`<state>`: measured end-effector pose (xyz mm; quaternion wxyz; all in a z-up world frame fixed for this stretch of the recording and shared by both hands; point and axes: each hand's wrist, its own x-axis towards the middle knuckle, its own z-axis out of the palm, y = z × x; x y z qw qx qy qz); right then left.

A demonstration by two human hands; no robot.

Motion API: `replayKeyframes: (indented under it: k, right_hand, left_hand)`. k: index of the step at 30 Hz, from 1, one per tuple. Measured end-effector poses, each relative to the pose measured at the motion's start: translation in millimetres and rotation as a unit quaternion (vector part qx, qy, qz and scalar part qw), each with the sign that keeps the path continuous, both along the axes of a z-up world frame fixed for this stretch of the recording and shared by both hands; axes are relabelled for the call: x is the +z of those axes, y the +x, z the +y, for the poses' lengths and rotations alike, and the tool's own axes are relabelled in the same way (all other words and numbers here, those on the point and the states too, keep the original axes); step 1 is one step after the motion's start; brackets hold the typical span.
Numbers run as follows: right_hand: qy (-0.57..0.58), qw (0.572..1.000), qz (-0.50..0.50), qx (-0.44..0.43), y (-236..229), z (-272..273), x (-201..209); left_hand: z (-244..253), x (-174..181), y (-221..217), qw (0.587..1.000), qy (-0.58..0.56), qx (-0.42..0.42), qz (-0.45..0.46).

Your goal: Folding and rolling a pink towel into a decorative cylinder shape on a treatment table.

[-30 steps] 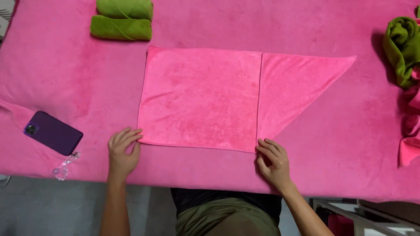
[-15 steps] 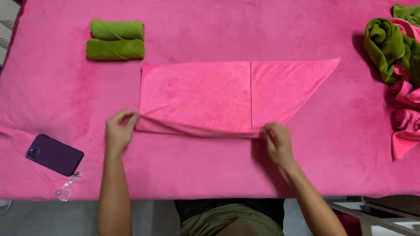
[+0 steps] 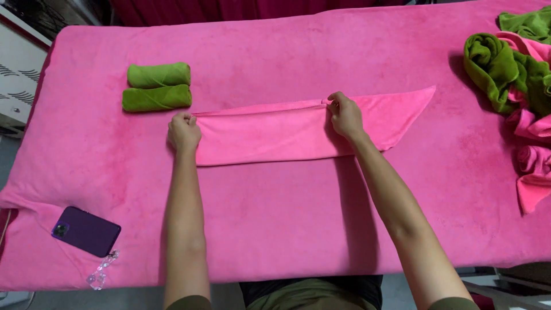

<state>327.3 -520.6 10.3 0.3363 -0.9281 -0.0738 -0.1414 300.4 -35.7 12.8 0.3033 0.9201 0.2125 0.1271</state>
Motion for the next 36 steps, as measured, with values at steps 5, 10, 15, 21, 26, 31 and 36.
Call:
replayKeyframes:
  k: [5, 10, 15, 21, 26, 31, 36]
  right_hand:
    - [-0.037, 0.998, -0.023, -0.053, 32, 6, -20]
    - [-0.146, 0.981, -0.104, -0.076, 43, 16, -37]
    - [-0.142, 0.971, -0.189, -0.044, 21, 69, -31]
    - [-0.189, 0.976, 0.039, 0.1, -42, 135, -8]
    - [-0.165, 0.982, 0.065, 0.063, -48, 140, 14]
    - [-0.183, 0.979, 0.075, 0.054, -48, 141, 14]
    - [-0.174, 0.98, 0.077, 0.054, -49, 141, 16]
  left_hand:
    - [-8, -1, 15, 0.999, 0.036, 0.035, -0.008]
    - [-18, -15, 27, 0.986, 0.159, 0.033, -0.027]
    - [-78, -24, -12, 0.93, 0.334, -0.05, -0.148]
    - [-109, 26, -70, 0.973, 0.142, -0.17, 0.059]
    - [-71, 10, -50, 0.974, 0.127, -0.121, 0.144]
    - [-31, -9, -67, 0.991, 0.103, -0.082, -0.031]
    - [3, -51, -108, 0.965, 0.141, 0.059, -0.213]
